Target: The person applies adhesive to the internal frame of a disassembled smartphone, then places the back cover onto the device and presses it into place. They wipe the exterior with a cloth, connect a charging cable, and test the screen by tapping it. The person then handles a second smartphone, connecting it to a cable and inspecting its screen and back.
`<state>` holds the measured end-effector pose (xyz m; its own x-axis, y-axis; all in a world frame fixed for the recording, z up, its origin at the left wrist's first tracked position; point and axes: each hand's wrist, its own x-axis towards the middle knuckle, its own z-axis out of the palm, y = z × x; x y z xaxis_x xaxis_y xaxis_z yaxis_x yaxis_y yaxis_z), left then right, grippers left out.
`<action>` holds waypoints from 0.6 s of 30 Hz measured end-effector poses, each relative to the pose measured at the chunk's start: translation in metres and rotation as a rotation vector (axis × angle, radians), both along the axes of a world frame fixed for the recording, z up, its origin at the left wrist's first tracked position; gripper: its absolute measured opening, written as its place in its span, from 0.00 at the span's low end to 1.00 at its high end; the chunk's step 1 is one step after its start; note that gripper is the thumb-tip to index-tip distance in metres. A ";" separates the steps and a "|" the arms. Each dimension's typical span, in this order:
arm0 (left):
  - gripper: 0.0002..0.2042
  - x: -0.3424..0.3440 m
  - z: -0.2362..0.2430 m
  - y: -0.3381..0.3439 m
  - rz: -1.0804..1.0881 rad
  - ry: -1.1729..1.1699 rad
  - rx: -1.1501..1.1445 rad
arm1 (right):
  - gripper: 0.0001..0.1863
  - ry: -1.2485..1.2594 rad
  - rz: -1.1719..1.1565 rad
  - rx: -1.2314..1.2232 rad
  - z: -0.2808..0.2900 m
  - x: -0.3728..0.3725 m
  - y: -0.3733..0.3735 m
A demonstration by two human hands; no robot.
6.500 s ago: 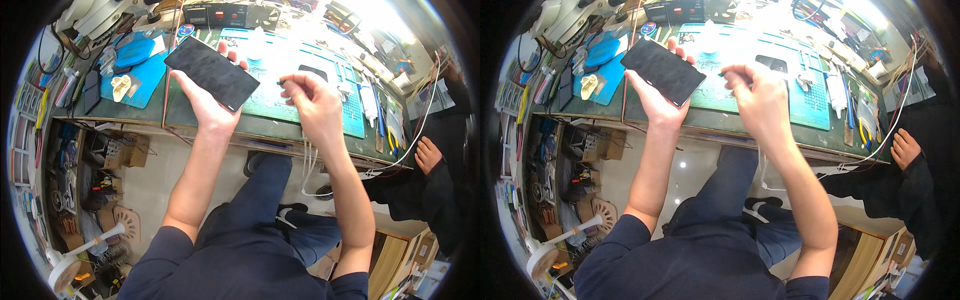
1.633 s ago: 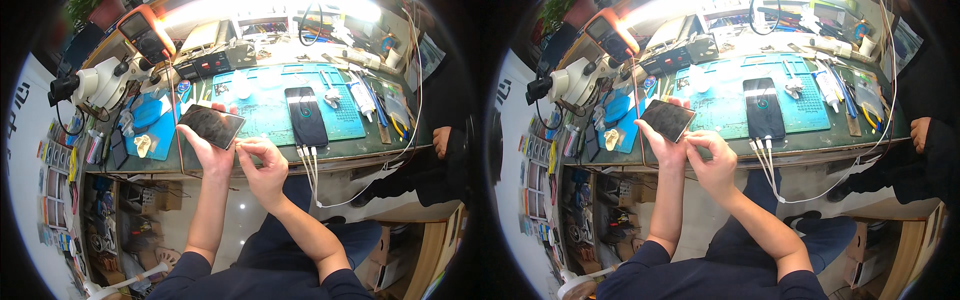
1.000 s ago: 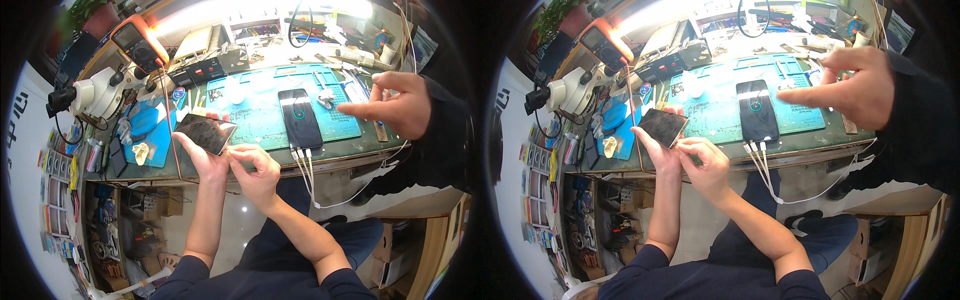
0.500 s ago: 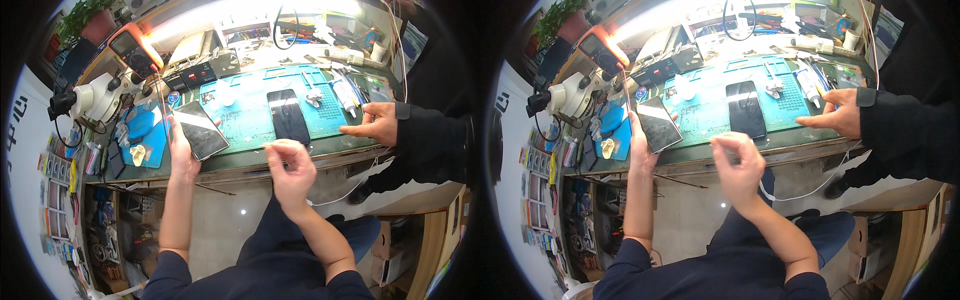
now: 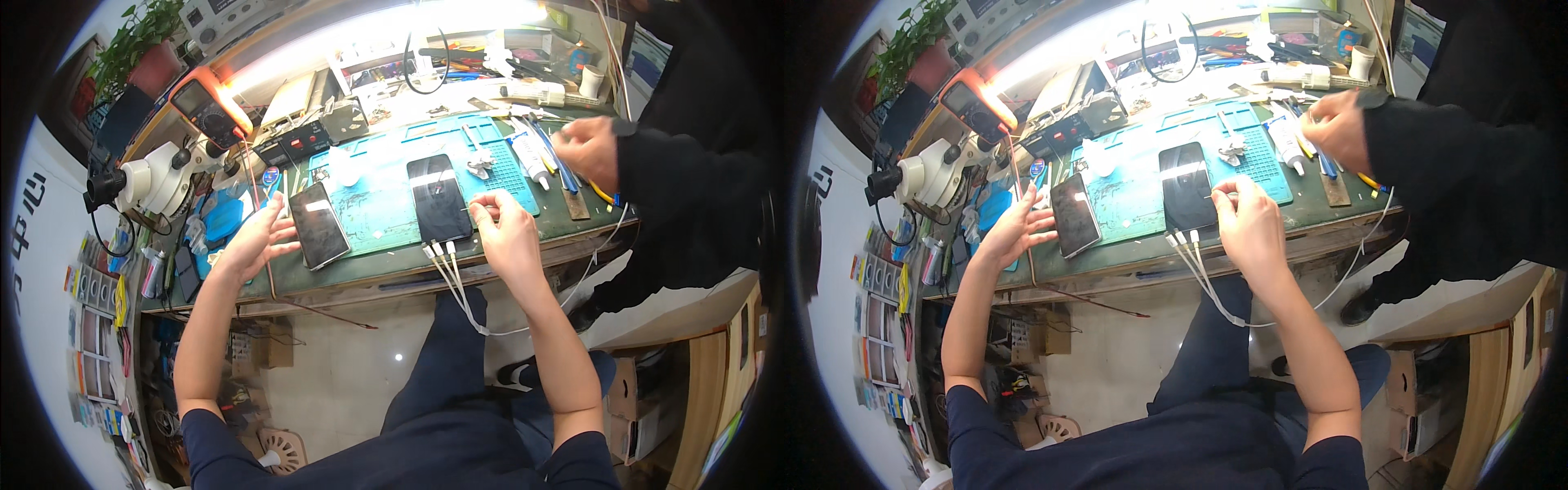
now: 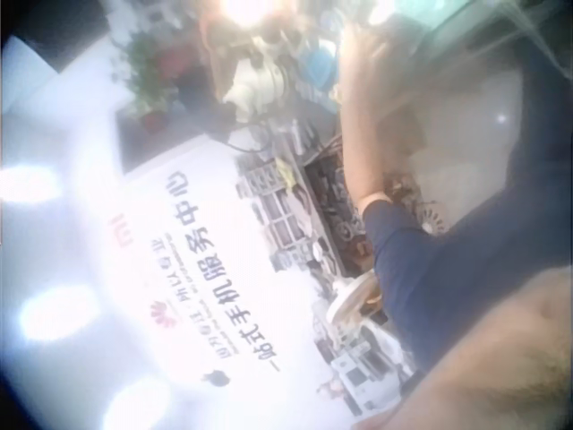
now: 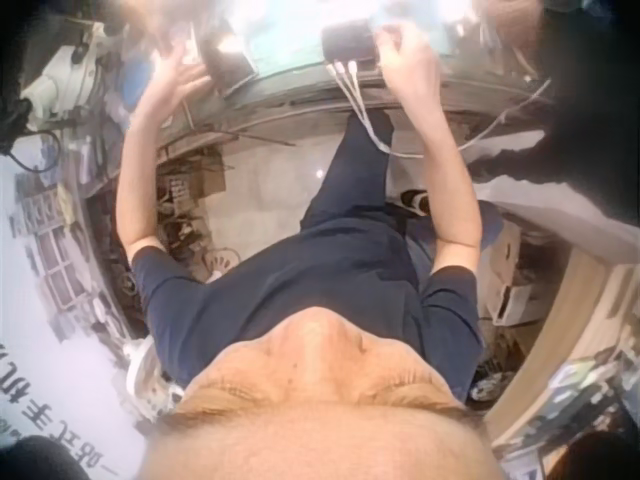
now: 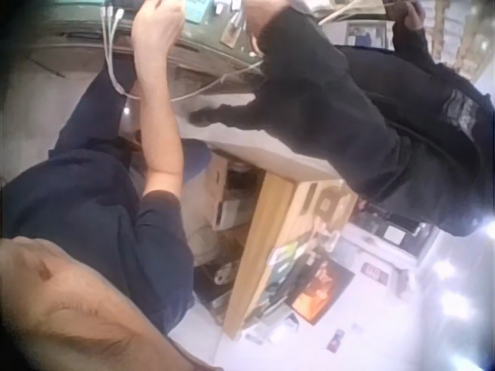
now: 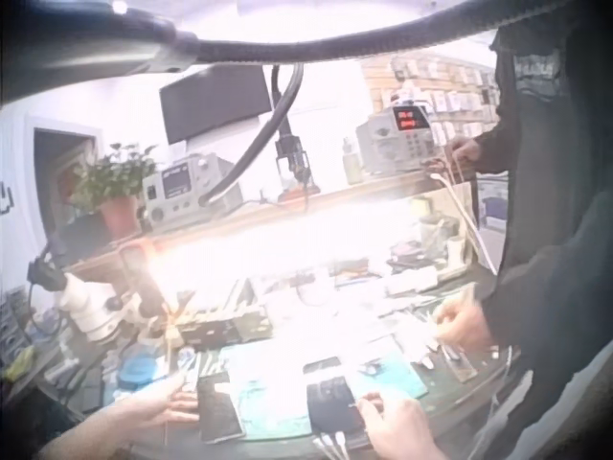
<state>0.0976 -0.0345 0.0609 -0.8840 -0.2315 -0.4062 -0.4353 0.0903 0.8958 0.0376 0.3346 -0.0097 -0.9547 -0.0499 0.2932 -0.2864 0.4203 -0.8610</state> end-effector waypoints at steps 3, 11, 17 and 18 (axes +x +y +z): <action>0.39 0.004 0.008 -0.003 -0.013 -0.031 -0.051 | 0.11 -0.111 0.070 -0.085 -0.003 -0.011 0.008; 0.31 -0.014 -0.005 0.109 -0.252 0.085 0.201 | 0.16 -0.337 0.229 -0.243 0.001 -0.021 0.009; 0.24 -0.059 -0.011 0.158 -0.167 -0.033 0.195 | 0.14 -0.488 0.270 -0.346 0.010 -0.022 0.005; 0.21 -0.063 -0.011 0.159 -0.158 -0.065 0.200 | 0.13 -0.496 0.289 -0.374 0.008 -0.024 0.003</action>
<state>0.0348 0.1245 0.0499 -0.8735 -0.0019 -0.4869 -0.4868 -0.0140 0.8734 0.0138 0.3375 -0.0014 -0.9443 -0.3033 -0.1281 0.1234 0.0349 -0.9917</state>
